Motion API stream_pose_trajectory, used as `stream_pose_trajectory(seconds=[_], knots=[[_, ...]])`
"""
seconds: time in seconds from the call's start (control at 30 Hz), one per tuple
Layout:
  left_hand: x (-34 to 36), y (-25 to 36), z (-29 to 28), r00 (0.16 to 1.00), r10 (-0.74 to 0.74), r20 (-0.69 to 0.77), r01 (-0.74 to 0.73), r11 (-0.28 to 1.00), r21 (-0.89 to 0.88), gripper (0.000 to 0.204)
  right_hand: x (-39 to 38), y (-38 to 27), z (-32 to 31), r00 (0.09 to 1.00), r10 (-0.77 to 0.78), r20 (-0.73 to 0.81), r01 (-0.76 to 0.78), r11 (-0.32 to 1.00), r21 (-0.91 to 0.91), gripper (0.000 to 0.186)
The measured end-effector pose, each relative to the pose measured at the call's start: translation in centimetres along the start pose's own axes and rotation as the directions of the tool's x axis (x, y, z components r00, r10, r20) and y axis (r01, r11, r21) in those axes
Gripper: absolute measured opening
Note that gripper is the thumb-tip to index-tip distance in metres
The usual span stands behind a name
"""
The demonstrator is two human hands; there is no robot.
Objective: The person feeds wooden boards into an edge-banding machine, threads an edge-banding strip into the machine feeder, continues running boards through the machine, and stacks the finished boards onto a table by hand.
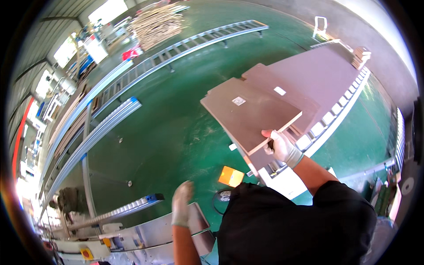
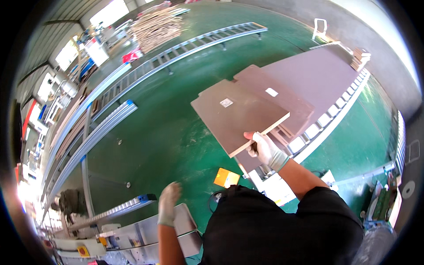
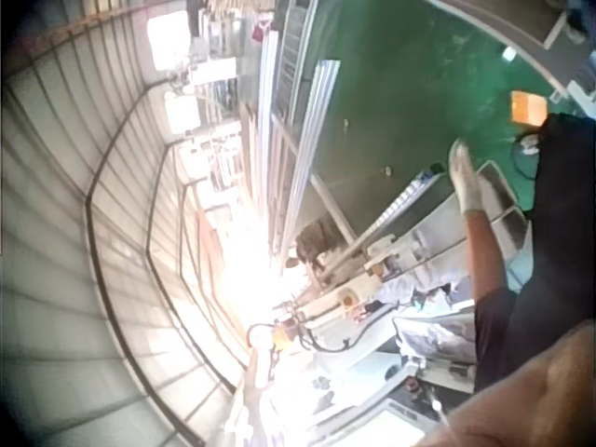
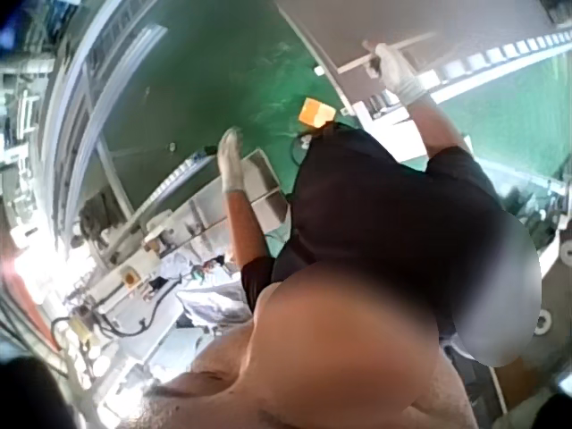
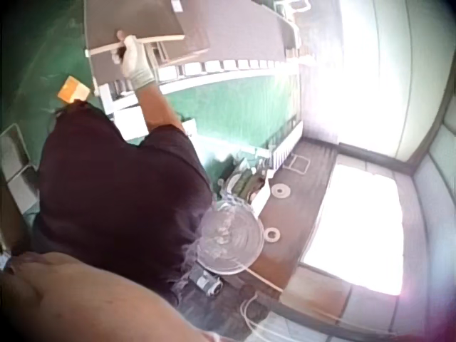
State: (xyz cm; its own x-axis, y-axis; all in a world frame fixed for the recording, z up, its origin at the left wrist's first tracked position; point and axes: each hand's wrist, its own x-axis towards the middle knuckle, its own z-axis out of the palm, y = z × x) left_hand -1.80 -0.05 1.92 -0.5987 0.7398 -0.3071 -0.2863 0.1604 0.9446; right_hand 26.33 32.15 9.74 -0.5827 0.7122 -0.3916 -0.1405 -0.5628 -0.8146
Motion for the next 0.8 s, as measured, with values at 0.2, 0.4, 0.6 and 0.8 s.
stream_pose_trajectory(seconds=[0.2, 0.4, 0.6, 0.8], knots=[[0.8, 7.1, 13.3, 0.916, 0.247, 0.318, 0.188, 0.435, -0.881, 0.057, -1.4, 3.9, 7.4, 0.9, 0.287, 0.328, -0.299, 0.954, -0.015, 0.019], [-0.8, 8.0, 10.2, 0.958, -0.04, -0.283, -0.139, 0.801, -0.583, 0.043, 0.3, 9.4, 9.8, 0.618, 0.494, 0.612, -0.591, 0.805, -0.053, 0.051], [-5.0, 7.1, 2.5, 0.916, -0.055, -0.397, -0.175, 0.837, -0.519, 0.035, 7.8, 10.7, 5.9, 0.562, 0.54, 0.627, -0.747, 0.657, 0.104, 0.059], [-6.8, 6.8, -2.2, 0.955, -0.092, -0.281, -0.081, 0.833, -0.547, 0.052, 12.0, 13.5, 13.4, 0.48, 0.592, 0.647, -0.469, 0.797, -0.381, 0.05]])
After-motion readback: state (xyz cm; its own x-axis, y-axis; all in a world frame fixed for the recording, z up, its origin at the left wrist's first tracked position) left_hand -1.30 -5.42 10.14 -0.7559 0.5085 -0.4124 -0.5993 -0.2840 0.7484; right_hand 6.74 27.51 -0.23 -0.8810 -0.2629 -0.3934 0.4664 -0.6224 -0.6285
